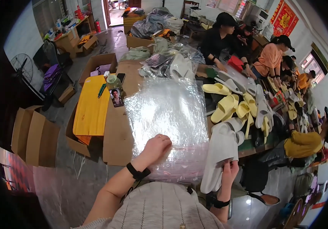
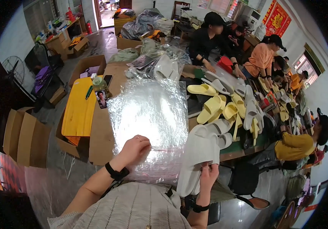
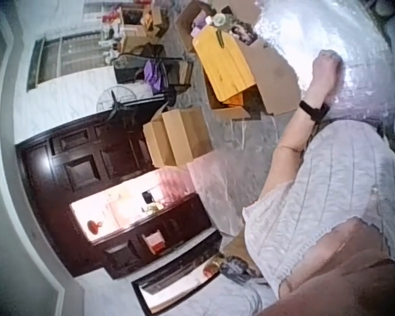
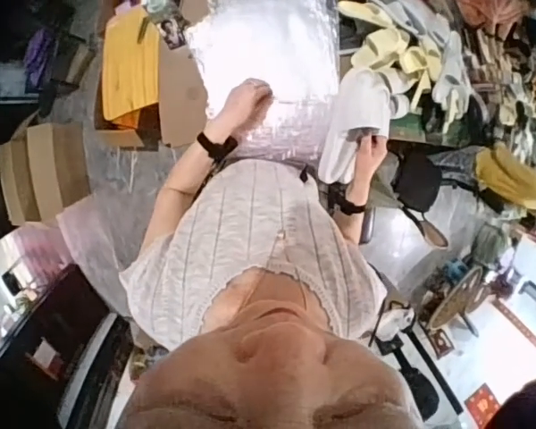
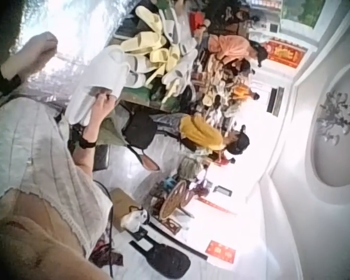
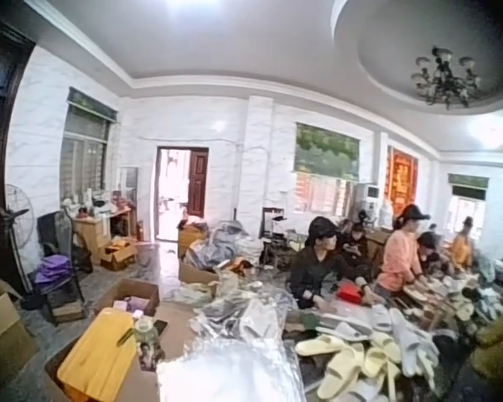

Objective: Sorting and organizing manufactured slippers and plastic bags at a factory workstation.

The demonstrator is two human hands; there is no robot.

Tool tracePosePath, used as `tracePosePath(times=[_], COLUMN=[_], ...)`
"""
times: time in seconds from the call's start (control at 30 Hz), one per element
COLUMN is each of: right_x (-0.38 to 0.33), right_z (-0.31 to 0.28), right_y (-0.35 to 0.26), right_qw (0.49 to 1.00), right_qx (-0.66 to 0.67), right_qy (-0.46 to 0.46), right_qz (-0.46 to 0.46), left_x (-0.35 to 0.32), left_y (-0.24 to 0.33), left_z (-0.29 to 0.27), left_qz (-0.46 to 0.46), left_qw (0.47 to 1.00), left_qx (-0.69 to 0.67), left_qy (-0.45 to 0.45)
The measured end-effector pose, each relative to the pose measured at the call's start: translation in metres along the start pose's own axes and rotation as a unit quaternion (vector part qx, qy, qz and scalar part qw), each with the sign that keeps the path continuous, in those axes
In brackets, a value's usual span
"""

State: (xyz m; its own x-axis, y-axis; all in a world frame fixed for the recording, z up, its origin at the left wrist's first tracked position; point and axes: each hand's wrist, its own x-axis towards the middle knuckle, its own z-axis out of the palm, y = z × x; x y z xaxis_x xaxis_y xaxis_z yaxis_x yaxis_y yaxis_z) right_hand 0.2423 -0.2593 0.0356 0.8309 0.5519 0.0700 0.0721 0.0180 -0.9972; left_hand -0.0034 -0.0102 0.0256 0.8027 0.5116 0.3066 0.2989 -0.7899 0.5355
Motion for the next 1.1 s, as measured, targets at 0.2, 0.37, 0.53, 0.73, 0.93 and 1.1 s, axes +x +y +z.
tracePosePath(times=[0.2, 0.37, 0.53, 0.73, 0.93, 1.1], right_x=[-0.013, -0.027, -0.034, -0.026, -0.028, -0.023], right_z=[0.01, 0.032, 0.045, 0.039, 0.054, 0.048], right_y=[-0.032, -0.056, -0.058, -0.059, -0.059, -0.033], right_qw=[0.991, 0.926, 0.928, 0.926, 0.91, 0.897], right_qx=[-0.038, -0.279, -0.271, -0.281, -0.296, -0.342], right_qy=[-0.071, -0.194, -0.226, -0.202, -0.266, -0.234], right_qz=[-0.111, -0.166, -0.12, -0.149, -0.117, -0.15], left_x=[0.019, 0.034, 0.038, 0.033, 0.031, 0.036], left_y=[0.001, 0.006, 0.008, 0.008, 0.003, 0.005], left_z=[-0.002, -0.006, -0.005, -0.004, -0.003, -0.015], left_qz=[-0.108, -0.131, -0.131, -0.142, -0.101, -0.143], left_qw=[0.989, 0.978, 0.978, 0.978, 0.959, 0.957], left_qx=[-0.098, -0.154, -0.161, -0.153, -0.267, -0.252], left_qy=[0.04, 0.053, 0.034, 0.016, -0.002, -0.032])
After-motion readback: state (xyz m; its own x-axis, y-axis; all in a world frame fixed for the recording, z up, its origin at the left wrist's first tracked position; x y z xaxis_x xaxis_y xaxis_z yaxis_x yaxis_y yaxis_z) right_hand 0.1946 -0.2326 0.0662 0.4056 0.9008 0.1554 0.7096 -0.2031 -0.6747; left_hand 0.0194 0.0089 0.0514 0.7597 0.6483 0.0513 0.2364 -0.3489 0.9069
